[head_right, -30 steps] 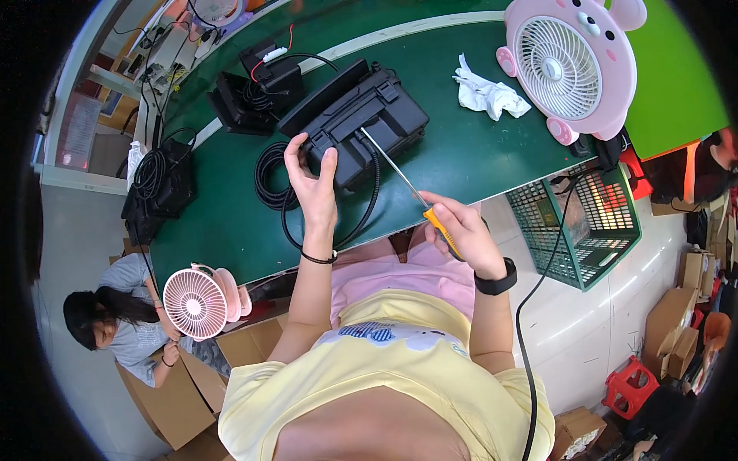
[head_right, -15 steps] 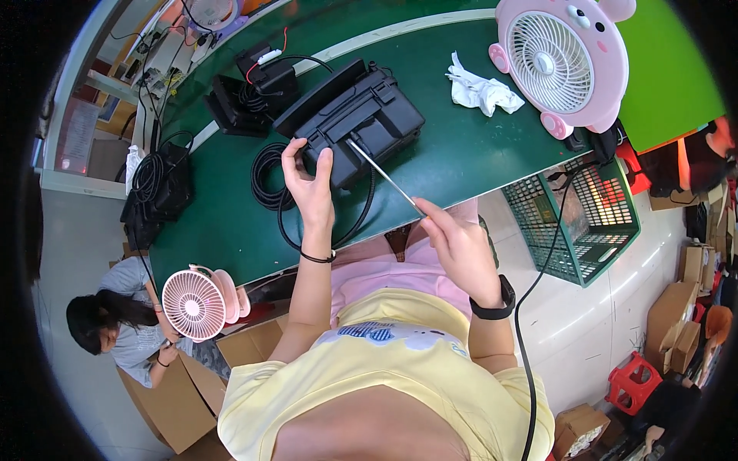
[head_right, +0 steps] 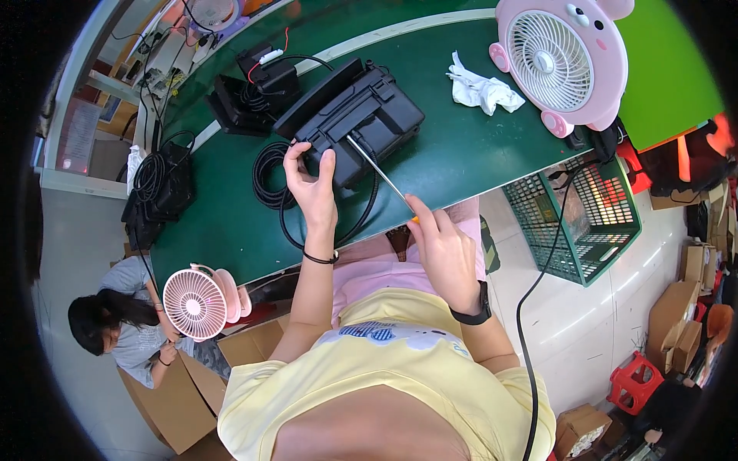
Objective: Assembling a black plastic equipment box by organizing internal wiring and using a screwdriver to secure components.
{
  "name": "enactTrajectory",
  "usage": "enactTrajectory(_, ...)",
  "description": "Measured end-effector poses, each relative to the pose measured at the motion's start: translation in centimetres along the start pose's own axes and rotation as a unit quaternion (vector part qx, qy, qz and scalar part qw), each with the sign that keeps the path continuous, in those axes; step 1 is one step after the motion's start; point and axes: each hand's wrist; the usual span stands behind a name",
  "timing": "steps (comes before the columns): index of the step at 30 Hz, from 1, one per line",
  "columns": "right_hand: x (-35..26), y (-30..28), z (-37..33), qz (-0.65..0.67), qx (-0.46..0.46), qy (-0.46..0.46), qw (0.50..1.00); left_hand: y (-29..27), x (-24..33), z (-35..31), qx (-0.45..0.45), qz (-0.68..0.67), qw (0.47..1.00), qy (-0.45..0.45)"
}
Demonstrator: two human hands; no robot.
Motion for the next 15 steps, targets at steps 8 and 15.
enactTrajectory(8,1.7,-2.0,1.0,0.259,-0.108,0.041,0.959,-1.1,-0.6,0.4,-0.021,-0.046,0.999,-0.009)
enactTrajectory(15,4.7,-5.0,1.3,0.224,-0.171,-0.016,0.959,-5.7,-0.5,-0.4,-0.001,-0.131,0.991,-0.022)
Point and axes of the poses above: each hand's wrist, its own z-axis towards the middle knuckle, its own y-axis out of the palm, x = y × z, and after that the axes turned 5 degrees about -y, right-handed
